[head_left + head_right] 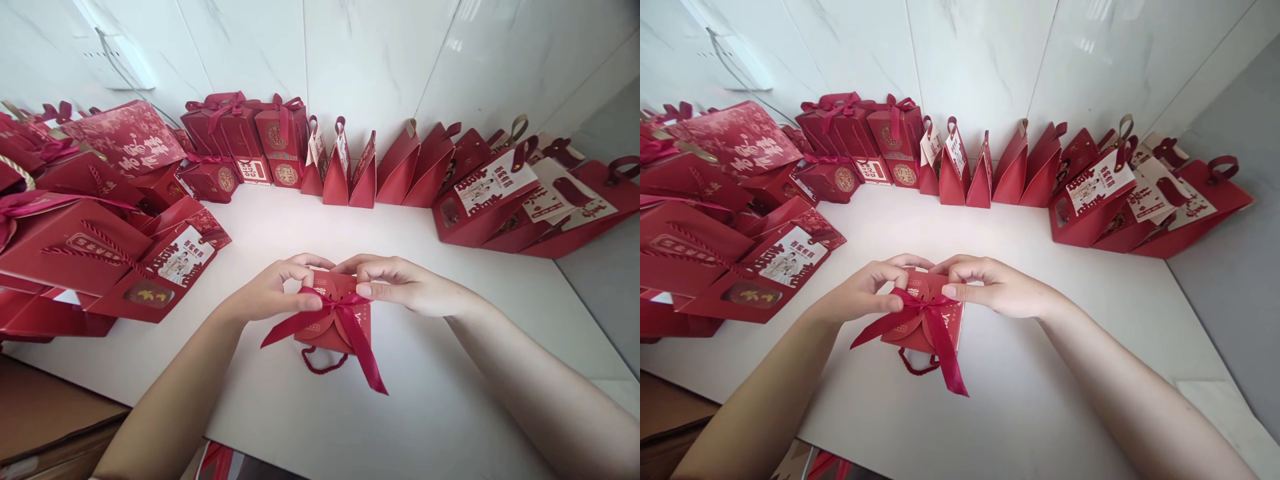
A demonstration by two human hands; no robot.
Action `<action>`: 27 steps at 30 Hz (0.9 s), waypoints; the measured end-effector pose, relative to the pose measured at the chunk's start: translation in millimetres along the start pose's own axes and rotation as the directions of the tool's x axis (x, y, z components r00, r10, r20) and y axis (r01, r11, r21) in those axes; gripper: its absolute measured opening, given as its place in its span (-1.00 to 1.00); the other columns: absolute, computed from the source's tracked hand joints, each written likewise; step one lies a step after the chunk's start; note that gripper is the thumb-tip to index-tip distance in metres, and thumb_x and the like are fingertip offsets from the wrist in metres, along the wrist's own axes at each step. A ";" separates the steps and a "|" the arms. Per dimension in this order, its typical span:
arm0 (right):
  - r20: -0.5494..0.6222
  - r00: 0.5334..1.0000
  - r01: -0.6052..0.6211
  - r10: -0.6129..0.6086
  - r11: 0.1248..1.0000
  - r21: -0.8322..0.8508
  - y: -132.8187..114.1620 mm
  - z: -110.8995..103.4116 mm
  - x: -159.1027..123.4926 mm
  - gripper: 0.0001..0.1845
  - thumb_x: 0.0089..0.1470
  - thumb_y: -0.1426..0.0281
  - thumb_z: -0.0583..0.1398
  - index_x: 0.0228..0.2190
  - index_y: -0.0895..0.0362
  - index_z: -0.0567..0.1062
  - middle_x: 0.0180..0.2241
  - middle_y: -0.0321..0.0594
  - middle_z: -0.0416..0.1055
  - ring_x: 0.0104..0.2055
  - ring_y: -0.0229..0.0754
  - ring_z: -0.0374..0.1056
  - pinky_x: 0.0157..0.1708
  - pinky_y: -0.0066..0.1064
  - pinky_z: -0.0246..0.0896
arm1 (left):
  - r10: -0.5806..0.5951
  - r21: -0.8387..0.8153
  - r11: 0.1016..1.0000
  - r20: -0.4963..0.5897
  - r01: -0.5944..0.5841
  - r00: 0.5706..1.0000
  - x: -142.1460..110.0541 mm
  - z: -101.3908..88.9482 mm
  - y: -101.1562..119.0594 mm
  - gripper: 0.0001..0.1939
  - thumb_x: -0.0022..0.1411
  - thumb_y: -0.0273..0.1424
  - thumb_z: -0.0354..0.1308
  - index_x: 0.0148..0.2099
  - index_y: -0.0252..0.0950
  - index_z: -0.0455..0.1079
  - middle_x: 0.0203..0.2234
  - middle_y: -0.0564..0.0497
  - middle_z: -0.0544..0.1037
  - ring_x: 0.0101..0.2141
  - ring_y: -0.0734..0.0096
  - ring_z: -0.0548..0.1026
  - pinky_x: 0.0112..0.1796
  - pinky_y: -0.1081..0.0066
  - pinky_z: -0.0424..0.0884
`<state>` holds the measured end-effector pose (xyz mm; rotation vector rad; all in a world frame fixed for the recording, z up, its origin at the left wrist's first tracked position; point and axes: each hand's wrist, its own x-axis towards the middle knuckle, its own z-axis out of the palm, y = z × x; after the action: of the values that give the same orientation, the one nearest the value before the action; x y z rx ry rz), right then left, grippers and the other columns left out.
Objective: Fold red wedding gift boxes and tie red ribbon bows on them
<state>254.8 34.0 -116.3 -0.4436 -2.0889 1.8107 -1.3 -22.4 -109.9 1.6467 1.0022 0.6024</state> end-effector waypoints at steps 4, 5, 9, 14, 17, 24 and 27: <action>0.029 0.999 -0.027 0.027 1.000 0.015 0.1 -1.4 -0.2 -0.69 0.29 0.28 0.21 -0.45 0.19 0.41 0.11 -0.16 0.26 0.06 -0.11 0.24 -0.02 -0.35 0.16 | -0.018 -0.026 1.000 -0.033 0.017 0.999 1.1 0.1 -2.1 -0.55 0.30 -0.15 0.12 -0.53 -0.35 0.28 0.06 -0.03 0.41 0.06 0.21 0.40 0.11 0.25 0.29; 0.036 0.999 -0.034 0.034 0.999 0.013 -0.1 -1.5 -0.3 -0.69 0.28 0.28 0.22 -0.45 0.19 0.41 0.12 -0.16 0.25 0.07 -0.11 0.23 -0.01 -0.34 0.15 | -0.024 -0.001 1.000 -0.045 0.024 0.999 1.0 0.6 -2.1 -0.56 0.31 -0.16 0.12 -0.53 -0.35 0.29 0.06 -0.03 0.41 0.05 0.22 0.41 0.10 0.26 0.29; 0.045 0.997 -0.063 0.062 0.998 0.019 -0.8 -0.3 -0.8 -0.68 0.30 0.28 0.20 -0.46 0.19 0.39 0.09 -0.16 0.27 0.03 -0.13 0.25 -0.02 -0.34 0.15 | -0.010 0.113 0.993 -0.089 0.020 0.996 -0.8 1.1 -0.9 -0.56 0.28 -0.18 0.15 -0.55 -0.34 0.26 0.08 -0.04 0.40 0.06 0.21 0.40 0.09 0.26 0.30; 0.043 0.995 -0.087 0.086 0.996 0.028 -0.2 1.3 -1.2 -0.68 0.31 0.24 0.18 -0.42 0.18 0.42 0.06 -0.14 0.29 0.01 -0.11 0.25 0.00 -0.30 0.16 | 0.019 0.246 0.969 -0.161 0.021 0.987 -2.0 0.4 1.8 -0.57 0.27 -0.18 0.16 -0.54 -0.33 0.22 0.10 -0.03 0.40 0.10 0.18 0.37 0.15 0.19 0.24; 0.030 0.995 -0.093 0.092 0.995 0.029 -0.3 2.0 -0.2 -0.64 0.31 0.20 0.18 -0.44 0.19 0.41 0.03 -0.13 0.30 -0.01 -0.11 0.25 -0.01 -0.29 0.16 | 0.078 0.250 0.968 -0.234 -0.017 0.969 -0.9 5.5 3.1 -0.78 0.24 -0.21 0.21 -0.29 -0.26 0.36 0.12 -0.05 0.38 0.18 0.16 0.30 0.19 0.14 0.19; 0.035 0.998 -0.052 0.053 0.998 -0.030 0.4 5.5 0.4 -0.64 0.32 0.20 0.16 -0.44 0.17 0.39 -0.17 -0.20 0.33 -0.16 -0.19 0.25 -0.12 -0.35 0.16 | 0.093 0.229 0.972 -0.164 -0.053 0.982 -1.9 25.3 9.5 -0.88 0.21 -0.31 0.22 -0.31 -0.25 0.46 0.14 -0.05 0.34 0.17 0.15 0.30 0.17 0.20 0.24; -0.013 0.997 -0.074 0.074 0.993 -0.088 2.5 6.7 -0.5 -0.60 0.28 0.14 0.20 -0.47 0.15 0.36 -0.26 -0.22 0.32 -0.19 -0.18 0.24 -0.15 -0.35 0.17 | 0.094 0.236 0.970 -0.140 -0.059 0.986 -1.9 28.2 11.8 -0.92 0.19 -0.38 0.22 -0.34 -0.26 0.44 0.13 -0.05 0.35 0.14 0.16 0.34 0.16 0.22 0.27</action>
<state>252.3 28.2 -119.7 -0.5589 -2.1796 1.7574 23.8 -39.8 -107.2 1.8742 1.1571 0.6907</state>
